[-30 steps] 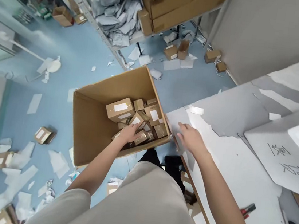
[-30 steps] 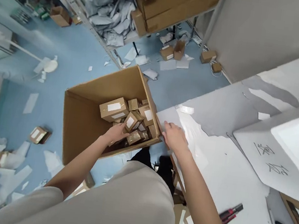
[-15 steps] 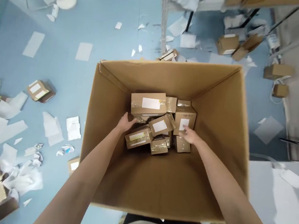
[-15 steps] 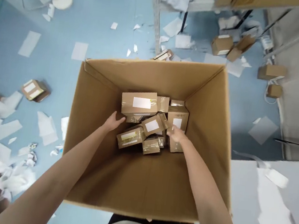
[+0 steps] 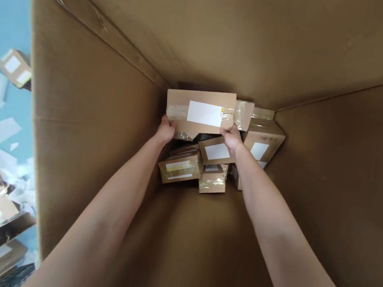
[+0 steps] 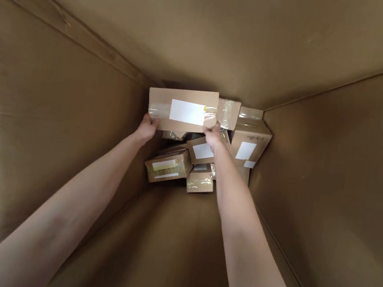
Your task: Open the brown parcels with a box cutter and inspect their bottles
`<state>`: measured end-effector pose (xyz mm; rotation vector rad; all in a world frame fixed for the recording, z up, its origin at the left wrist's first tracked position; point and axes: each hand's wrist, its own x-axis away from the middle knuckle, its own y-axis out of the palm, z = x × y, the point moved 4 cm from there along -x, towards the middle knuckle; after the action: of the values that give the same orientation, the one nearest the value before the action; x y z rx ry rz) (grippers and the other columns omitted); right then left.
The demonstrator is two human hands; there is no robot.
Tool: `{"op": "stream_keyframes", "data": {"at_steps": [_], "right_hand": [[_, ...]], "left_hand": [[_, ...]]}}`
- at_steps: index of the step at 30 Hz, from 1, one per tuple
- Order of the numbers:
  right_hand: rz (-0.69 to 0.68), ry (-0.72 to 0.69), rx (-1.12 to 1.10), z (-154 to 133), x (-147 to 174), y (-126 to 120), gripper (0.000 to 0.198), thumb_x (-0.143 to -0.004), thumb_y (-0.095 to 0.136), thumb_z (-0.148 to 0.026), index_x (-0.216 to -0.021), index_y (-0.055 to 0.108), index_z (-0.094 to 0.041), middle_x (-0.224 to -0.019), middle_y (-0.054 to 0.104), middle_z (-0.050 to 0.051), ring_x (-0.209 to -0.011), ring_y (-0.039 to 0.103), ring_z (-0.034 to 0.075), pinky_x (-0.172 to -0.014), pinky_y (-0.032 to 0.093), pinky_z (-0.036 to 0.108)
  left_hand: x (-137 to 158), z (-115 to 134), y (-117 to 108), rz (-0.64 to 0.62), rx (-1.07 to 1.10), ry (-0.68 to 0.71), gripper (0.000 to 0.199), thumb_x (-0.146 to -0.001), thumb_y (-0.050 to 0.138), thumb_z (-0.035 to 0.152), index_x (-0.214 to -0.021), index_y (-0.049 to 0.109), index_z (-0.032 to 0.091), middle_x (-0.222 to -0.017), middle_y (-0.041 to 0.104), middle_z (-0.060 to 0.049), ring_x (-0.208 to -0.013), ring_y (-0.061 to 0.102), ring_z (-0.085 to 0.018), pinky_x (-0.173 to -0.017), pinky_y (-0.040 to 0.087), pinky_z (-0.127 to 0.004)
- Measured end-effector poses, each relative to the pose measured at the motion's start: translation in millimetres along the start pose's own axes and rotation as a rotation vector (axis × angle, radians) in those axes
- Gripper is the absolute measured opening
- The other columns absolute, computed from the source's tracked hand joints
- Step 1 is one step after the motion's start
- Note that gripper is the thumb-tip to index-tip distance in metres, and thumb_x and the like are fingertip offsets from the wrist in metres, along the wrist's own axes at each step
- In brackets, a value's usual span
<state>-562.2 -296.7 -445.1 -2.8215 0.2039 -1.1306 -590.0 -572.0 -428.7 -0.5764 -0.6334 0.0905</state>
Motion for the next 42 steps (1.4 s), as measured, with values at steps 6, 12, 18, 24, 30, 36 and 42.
{"op": "stream_keyframes", "data": {"at_steps": [6, 12, 18, 24, 30, 36, 42], "right_hand": [[0.019, -0.013, -0.19, -21.1, 66.0, -11.4, 0.054, -0.071, 0.066, -0.027, -0.121, 0.045, -0.022, -0.121, 0.063, 0.009, -0.109, 0.061, 0.02, -0.101, 0.045, 0.042], [0.045, -0.218, -0.213, -91.7, 188.0, -65.8, 0.06, -0.07, 0.071, -0.046, -0.117, 0.042, -0.022, -0.129, 0.057, 0.011, -0.117, 0.056, 0.021, -0.103, 0.043, 0.041], [0.105, -0.384, -0.25, -126.4, 350.8, -139.2, 0.062, -0.071, 0.072, -0.049, -0.119, 0.042, -0.024, -0.133, 0.053, 0.014, -0.121, 0.054, 0.026, -0.099, 0.047, 0.044], [0.367, -0.604, -0.097, -139.4, 504.2, -254.6, 0.056, -0.082, 0.06, -0.049, -0.129, 0.039, -0.026, -0.136, 0.05, 0.012, -0.126, 0.05, 0.026, -0.098, 0.048, 0.042], [0.737, -0.621, 0.12, -80.2, 577.9, -425.0, 0.064, -0.084, 0.046, -0.06, -0.13, 0.048, -0.016, -0.132, 0.053, 0.017, -0.123, 0.051, 0.029, -0.101, 0.044, 0.045], [0.786, -0.439, -0.143, -1.6, 588.8, -540.4, 0.061, -0.082, 0.049, -0.059, -0.131, 0.051, -0.022, -0.136, 0.051, 0.012, -0.116, 0.055, 0.026, -0.083, 0.056, 0.044], [0.842, -0.488, -0.254, 26.9, 587.4, -591.6, 0.054, -0.078, 0.056, -0.055, -0.123, 0.053, -0.026, -0.132, 0.053, 0.009, -0.115, 0.054, 0.022, -0.084, 0.055, 0.044]], "left_hand": [[58.6, -1.8, -21.5, 0.041, 0.113, -0.084, 0.038, -0.082, 0.056, 0.031, -0.116, 0.051, 0.014, -0.121, 0.061, -0.013, -0.112, 0.059, -0.023, -0.101, 0.044, -0.038], [165.7, 71.6, -72.2, -0.002, 0.173, 0.067, 0.049, -0.081, 0.057, 0.047, -0.118, 0.045, 0.017, -0.12, 0.062, -0.012, -0.107, 0.062, -0.02, -0.092, 0.051, -0.034], [303.8, 179.7, -134.0, 0.084, 0.04, 0.284, 0.054, -0.066, 0.07, 0.051, -0.106, 0.051, 0.019, -0.102, 0.065, -0.008, -0.09, 0.065, -0.023, -0.077, 0.055, -0.036], [452.3, 252.8, -112.2, 0.096, 0.046, 0.462, 0.054, -0.064, 0.071, 0.05, -0.104, 0.051, 0.02, -0.096, 0.065, -0.006, -0.086, 0.065, -0.024, -0.075, 0.056, -0.038], [574.2, 285.1, 32.0, -0.306, 0.222, 0.583, 0.049, -0.073, 0.067, 0.049, -0.107, 0.046, 0.019, -0.109, 0.063, -0.011, -0.101, 0.064, -0.023, -0.086, 0.054, -0.037], [640.4, 285.3, 159.4, -0.734, 0.344, 0.544, 0.057, -0.076, 0.07, 0.04, -0.12, 0.04, 0.021, -0.135, 0.051, -0.014, -0.121, 0.055, -0.023, -0.098, 0.05, -0.038], [666.0, 269.8, 208.6, -0.816, 0.325, 0.442, 0.056, -0.07, 0.077, 0.033, -0.113, 0.044, 0.021, -0.134, 0.053, -0.015, -0.123, 0.054, -0.026, -0.092, 0.054, -0.042]]}}
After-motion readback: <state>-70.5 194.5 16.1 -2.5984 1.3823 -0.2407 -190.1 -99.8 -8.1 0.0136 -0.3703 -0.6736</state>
